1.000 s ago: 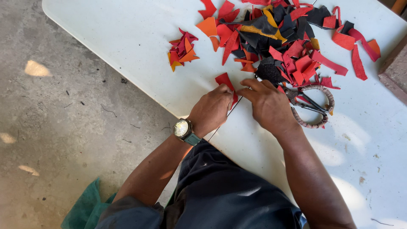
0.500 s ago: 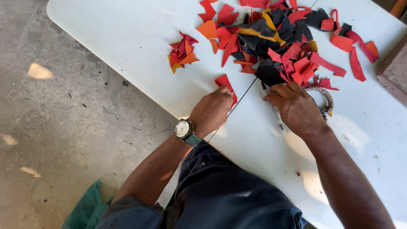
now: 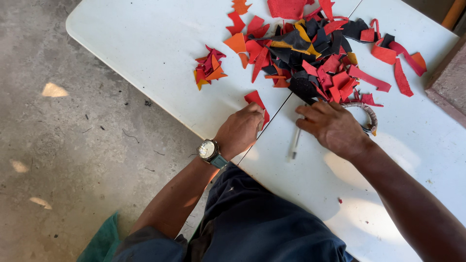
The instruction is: The person marks lines on small red leather scraps using a pen and then cuts along those marks using shears.
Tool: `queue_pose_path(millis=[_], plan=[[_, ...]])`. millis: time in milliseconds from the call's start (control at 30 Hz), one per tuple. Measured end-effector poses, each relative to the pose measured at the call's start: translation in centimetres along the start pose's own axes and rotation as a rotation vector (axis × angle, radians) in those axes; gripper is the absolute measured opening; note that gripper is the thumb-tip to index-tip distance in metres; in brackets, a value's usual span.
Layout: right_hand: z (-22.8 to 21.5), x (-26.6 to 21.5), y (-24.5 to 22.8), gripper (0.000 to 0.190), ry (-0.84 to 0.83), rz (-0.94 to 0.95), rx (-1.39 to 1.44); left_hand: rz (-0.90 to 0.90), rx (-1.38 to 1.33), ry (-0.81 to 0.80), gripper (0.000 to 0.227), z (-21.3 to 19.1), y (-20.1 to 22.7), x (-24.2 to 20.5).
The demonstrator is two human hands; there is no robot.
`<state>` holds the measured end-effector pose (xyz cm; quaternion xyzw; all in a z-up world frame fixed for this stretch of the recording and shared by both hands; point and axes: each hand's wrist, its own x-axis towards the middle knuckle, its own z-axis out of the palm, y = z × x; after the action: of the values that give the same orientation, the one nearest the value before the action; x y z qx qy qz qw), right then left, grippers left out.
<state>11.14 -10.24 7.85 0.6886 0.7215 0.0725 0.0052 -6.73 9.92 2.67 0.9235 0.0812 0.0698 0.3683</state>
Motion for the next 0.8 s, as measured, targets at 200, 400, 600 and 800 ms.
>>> queue_pose_path(millis=[200,400,600,800], plan=[[1.0,-1.5,-2.2,0.031,0.083,-0.063,0.160,0.088,-0.045,0.077,0.009,0.1,-0.1,0.0],[3.2,0.2,-4.1,0.015,0.332,0.690,0.856,0.026,-0.026,0.011,0.014,-0.2,0.1,0.3],[4.8,3.7,-6.8,0.013,0.635,0.879,1.300,0.044,0.008,-0.017,0.010,-0.6,0.5,0.4],[4.0,3.7,-8.2,0.013,0.564,0.806,0.889,0.086,0.093,-0.013,0.004,-0.5,0.4,0.5]])
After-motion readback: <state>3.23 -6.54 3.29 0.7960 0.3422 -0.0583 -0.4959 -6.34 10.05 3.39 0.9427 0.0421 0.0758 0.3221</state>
